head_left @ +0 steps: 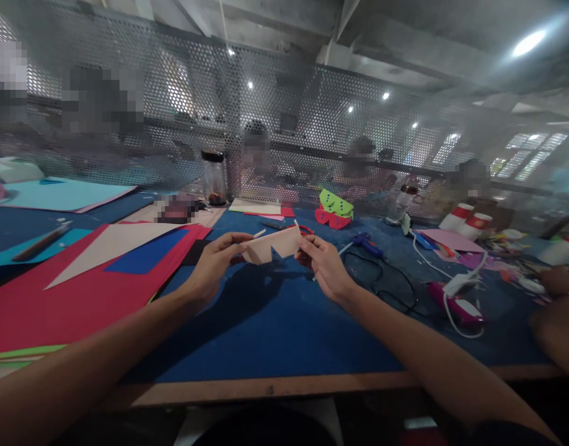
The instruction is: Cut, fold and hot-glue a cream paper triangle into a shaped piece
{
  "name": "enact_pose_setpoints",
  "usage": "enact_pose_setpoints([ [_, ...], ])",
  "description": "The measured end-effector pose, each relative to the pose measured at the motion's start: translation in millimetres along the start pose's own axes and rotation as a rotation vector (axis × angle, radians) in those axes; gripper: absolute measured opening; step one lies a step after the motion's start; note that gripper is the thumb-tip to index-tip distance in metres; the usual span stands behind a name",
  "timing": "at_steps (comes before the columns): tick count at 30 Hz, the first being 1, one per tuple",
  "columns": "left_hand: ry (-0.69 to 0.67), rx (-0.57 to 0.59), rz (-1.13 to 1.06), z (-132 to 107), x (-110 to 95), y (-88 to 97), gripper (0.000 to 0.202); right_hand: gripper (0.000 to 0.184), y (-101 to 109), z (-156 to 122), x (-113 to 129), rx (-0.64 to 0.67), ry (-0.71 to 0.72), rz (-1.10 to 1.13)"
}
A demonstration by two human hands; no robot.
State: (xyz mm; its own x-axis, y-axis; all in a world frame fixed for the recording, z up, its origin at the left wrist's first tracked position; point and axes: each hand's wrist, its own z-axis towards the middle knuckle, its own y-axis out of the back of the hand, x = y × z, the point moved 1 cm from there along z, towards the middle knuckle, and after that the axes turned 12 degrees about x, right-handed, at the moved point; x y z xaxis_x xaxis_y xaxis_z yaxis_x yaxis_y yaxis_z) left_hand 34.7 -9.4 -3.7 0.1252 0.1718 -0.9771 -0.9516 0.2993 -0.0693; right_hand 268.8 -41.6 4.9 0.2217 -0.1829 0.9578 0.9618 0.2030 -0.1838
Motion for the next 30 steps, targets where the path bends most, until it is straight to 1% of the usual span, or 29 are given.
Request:
enact_pose_setpoints([
  [3,0.020,0.010,-0.001,-0.5,-0.3,-0.7,0.033,0.046,1.8,2.1,-1.6,0.010,-0.009,-0.019],
  [6,0.025,0.010,0.015,-0.9,-2.5,-0.3,0.035,0.047,5.9,5.6,-4.1,-0.026,-0.008,-0.071],
  [9,0.028,0.020,0.037,-1.5,-4.4,-0.5,0.038,0.046,11.4,8.9,-4.6,-0.069,0.047,-0.149],
  [11,0.034,0.028,0.048,-1.9,-5.5,-1.4,0.039,0.044,14.5,10.2,-3.5,-0.073,0.100,-0.233],
  [14,0.040,0.036,0.063,-1.9,-7.4,-2.8,0.038,0.041,17.0,10.6,-2.1,-0.043,0.153,-0.325],
  [20,0.023,0.018,0.121,0.9,-10.6,0.1,0.034,0.037,16.2,10.7,-3.0,0.017,0.198,-0.390],
  [25,0.005,0.040,0.211,8.3,-9.7,6.2,0.030,0.035,12.3,7.4,-2.3,0.097,0.187,-0.419],
  [27,-0.020,0.048,0.280,12.8,-10.6,7.1,0.030,0.035,10.5,5.0,-2.4,0.117,0.176,-0.427],
  [30,-0.117,0.038,0.420,19.6,-16.5,3.1,0.025,0.036,7.9,2.1,-4.0,0.108,0.177,-0.431],
])
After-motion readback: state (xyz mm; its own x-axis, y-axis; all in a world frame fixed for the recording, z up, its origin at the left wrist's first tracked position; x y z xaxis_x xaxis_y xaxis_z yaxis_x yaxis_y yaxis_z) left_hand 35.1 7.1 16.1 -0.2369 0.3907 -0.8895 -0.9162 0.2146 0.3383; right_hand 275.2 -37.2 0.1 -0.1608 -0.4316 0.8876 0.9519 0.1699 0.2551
